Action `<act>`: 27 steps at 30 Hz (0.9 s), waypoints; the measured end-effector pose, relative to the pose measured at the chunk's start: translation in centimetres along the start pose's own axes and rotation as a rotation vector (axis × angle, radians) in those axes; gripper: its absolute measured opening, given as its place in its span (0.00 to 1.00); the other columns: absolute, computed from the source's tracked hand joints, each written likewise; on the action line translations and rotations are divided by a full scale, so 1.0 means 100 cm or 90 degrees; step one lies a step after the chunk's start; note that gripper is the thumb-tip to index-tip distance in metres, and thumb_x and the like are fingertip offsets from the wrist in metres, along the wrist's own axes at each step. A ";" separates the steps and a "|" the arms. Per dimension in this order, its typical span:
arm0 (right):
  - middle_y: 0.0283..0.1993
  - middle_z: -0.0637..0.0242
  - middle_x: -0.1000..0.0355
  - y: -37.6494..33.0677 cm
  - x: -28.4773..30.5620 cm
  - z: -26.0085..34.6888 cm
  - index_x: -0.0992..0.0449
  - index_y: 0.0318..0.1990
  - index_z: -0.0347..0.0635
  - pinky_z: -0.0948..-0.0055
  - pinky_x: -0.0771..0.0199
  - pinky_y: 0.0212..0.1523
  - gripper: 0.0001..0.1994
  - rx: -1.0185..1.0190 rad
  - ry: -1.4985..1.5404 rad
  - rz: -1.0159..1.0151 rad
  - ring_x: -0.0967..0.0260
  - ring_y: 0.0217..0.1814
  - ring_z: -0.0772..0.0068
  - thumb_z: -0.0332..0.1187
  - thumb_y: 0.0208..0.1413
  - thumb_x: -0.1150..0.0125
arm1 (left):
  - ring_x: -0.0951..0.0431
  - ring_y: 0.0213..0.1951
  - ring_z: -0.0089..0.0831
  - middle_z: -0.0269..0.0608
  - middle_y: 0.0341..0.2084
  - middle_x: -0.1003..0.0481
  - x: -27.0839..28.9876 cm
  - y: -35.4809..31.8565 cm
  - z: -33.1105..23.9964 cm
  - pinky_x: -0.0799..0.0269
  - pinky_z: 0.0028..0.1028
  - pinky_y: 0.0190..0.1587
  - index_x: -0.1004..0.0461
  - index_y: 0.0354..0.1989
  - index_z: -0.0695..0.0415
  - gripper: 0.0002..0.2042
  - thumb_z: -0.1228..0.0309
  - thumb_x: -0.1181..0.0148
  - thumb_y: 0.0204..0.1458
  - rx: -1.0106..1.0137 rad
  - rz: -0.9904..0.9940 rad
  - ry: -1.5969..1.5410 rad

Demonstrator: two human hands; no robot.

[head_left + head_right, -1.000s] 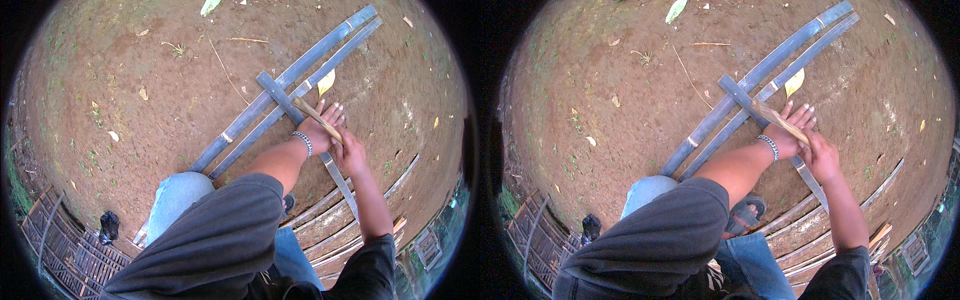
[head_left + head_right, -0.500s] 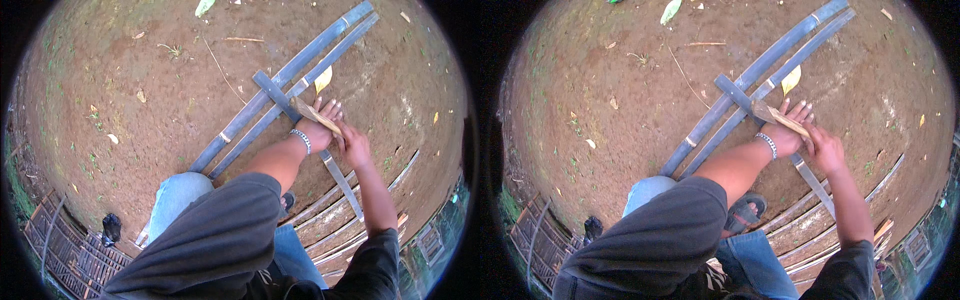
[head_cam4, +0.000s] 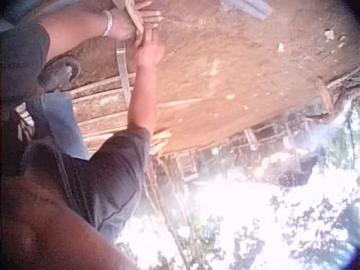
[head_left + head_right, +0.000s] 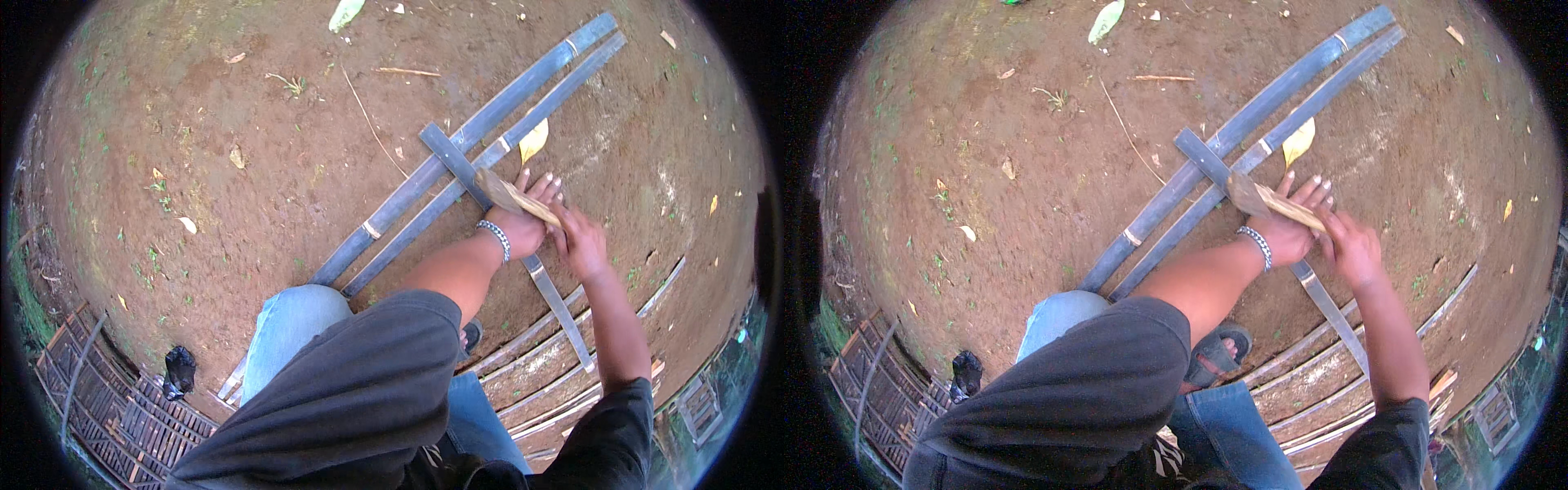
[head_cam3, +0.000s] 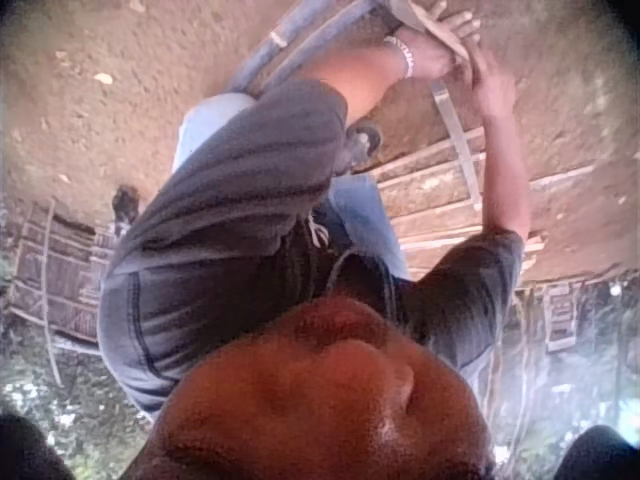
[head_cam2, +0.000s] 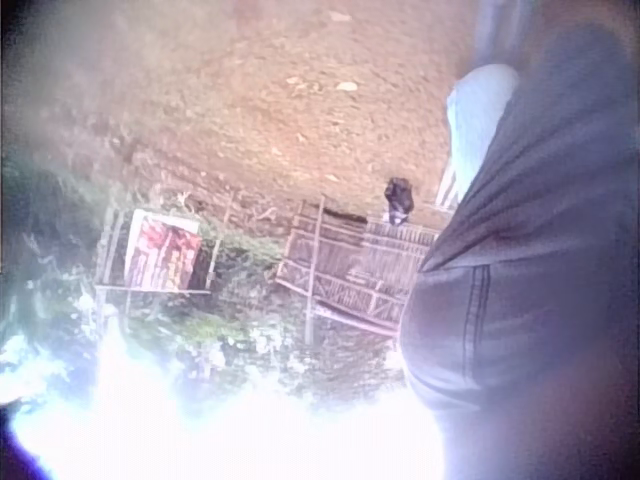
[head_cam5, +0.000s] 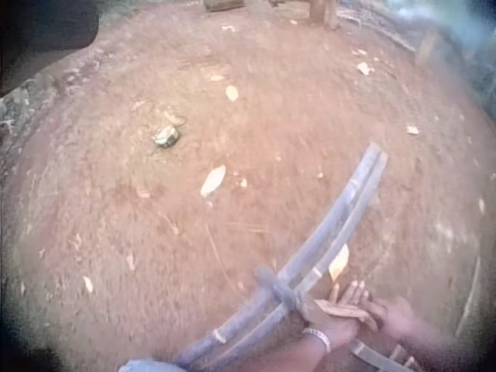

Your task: The person assembles a metal frame on the ground using a hammer to secure nails at the intersections of metal strips. They repeatedly adjust the alignment of the strips and hammer nails to join them together.

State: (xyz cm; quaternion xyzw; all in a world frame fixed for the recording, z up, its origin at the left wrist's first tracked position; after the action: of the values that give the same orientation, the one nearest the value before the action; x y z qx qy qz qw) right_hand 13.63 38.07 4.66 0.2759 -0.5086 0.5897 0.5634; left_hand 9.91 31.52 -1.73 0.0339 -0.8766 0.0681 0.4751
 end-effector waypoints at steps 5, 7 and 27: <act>0.40 0.58 0.26 -0.009 0.004 -0.003 0.27 0.59 0.49 0.52 0.22 0.39 0.24 0.092 0.014 -0.071 0.24 0.40 0.50 0.29 0.53 0.35 | 0.54 0.78 0.46 0.50 0.77 0.49 0.010 -0.004 -0.005 0.64 0.60 0.76 0.43 0.74 0.60 0.31 0.55 0.62 0.66 -0.020 -0.007 0.012; 0.38 0.58 0.27 0.011 0.000 0.000 0.27 0.59 0.49 0.52 0.22 0.39 0.23 0.022 -0.004 0.027 0.24 0.40 0.49 0.29 0.53 0.35 | 0.51 0.77 0.46 0.50 0.75 0.45 0.004 -0.001 0.004 0.60 0.60 0.76 0.40 0.73 0.61 0.31 0.55 0.57 0.64 0.005 -0.065 -0.035; 0.39 0.61 0.27 0.003 0.005 -0.003 0.26 0.59 0.51 0.54 0.22 0.41 0.29 0.139 -0.071 -0.019 0.24 0.41 0.51 0.31 0.43 0.31 | 0.50 0.77 0.47 0.52 0.75 0.45 0.013 -0.004 -0.001 0.63 0.60 0.76 0.41 0.73 0.60 0.32 0.58 0.52 0.61 -0.035 -0.066 -0.068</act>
State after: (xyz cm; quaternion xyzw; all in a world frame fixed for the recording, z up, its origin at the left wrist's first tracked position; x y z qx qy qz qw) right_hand 13.29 38.58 4.86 0.3752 -0.4677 0.6171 0.5096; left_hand 9.34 31.14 -0.60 0.0701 -0.8994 0.0172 0.4311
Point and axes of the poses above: each hand's wrist, its own y-axis towards the middle knuckle, its own x-axis out of the back of the hand, z = x × y, the point moved 9 cm from there along y, towards the middle knuckle
